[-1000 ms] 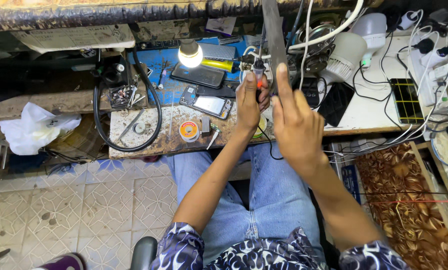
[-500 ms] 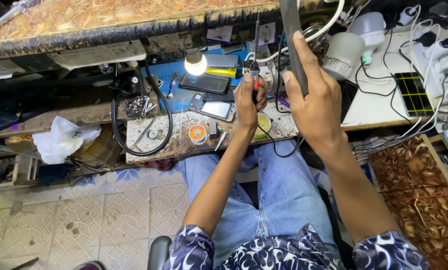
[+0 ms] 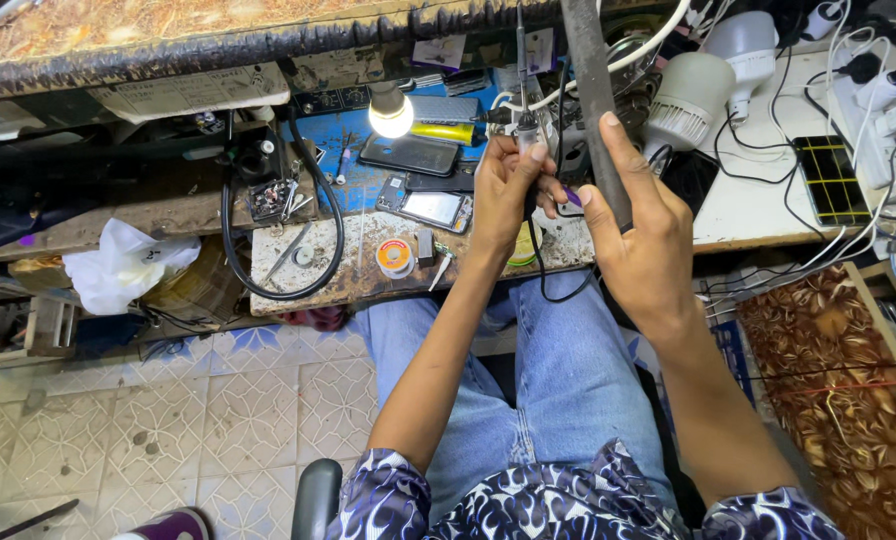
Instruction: The person holds a small white electronic component and uses a soldering iron to apply solder to its terminals. They then use a metal file to scrape the tip of the soldering iron.
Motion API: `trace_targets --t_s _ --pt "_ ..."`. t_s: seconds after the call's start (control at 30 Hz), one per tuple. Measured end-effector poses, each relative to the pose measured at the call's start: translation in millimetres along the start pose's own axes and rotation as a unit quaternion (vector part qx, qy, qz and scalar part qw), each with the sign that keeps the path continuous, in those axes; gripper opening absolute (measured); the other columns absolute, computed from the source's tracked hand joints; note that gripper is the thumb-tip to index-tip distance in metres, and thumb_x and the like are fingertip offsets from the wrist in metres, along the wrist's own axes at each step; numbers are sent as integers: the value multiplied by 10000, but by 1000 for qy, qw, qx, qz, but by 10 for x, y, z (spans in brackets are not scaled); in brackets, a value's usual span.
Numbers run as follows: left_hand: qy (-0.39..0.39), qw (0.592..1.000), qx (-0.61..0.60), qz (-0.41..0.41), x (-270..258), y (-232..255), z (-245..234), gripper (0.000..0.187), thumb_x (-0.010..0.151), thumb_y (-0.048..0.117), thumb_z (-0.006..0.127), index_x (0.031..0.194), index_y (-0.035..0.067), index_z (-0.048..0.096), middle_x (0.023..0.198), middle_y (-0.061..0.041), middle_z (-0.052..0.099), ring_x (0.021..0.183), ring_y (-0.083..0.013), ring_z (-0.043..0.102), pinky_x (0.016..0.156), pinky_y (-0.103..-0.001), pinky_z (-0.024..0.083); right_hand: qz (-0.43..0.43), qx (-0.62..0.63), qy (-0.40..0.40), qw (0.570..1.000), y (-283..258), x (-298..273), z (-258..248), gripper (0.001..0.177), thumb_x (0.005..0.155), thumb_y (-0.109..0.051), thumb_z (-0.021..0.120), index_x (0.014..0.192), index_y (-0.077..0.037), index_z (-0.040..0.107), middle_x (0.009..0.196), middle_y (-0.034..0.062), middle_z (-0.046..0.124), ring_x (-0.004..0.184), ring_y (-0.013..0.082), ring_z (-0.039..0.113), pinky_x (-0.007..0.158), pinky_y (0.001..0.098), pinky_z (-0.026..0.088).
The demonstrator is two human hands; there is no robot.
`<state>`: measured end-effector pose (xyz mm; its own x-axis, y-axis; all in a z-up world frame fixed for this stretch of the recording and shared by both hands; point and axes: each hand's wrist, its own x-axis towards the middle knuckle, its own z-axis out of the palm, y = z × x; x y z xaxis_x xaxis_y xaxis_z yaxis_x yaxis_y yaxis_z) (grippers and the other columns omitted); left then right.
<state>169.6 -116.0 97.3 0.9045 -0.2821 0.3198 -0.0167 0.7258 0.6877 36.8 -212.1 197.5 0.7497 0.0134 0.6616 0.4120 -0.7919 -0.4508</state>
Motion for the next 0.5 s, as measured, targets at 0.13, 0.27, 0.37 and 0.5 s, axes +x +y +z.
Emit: trace_targets --t_s 0.13,0.27,0.37,0.5 --pt "39 994 101 -3 34 0 85 340 951 234 665 1029 96 364 724 -112 659 428 -163 609 328 -235 413 -7 4 -4 1000 24 -49 106 520 1077 -31 604 1551 16 398 1531 256 540 1383 400 591 1166 418 454" --pt "108 968 216 68 74 -125 60 250 983 170 654 1070 18 475 610 -85 626 390 -142 606 298 -242 459 6 -17 12 1000 34 -108 217 494 1051 -127 619 1539 -124 542 1165 220 688 1013 475 671 796 517 537" --pt "133 942 290 102 89 -178 -1 124 978 153 655 1015 55 587 607 -81 643 401 -151 623 353 -264 481 6 -71 0 997 106 -148 296 473 1075 -197 590 1545 -161 551 980 156 680 826 458 675 647 522 528" --pt "175 893 396 120 5 -21 101 124 947 225 710 1025 131 688 747 -160 669 683 -313 693 639 -428 552 -1 -155 -4 988 131 -94 410 487 1097 -215 546 1581 -185 504 879 144 606 669 457 637 565 568 515"
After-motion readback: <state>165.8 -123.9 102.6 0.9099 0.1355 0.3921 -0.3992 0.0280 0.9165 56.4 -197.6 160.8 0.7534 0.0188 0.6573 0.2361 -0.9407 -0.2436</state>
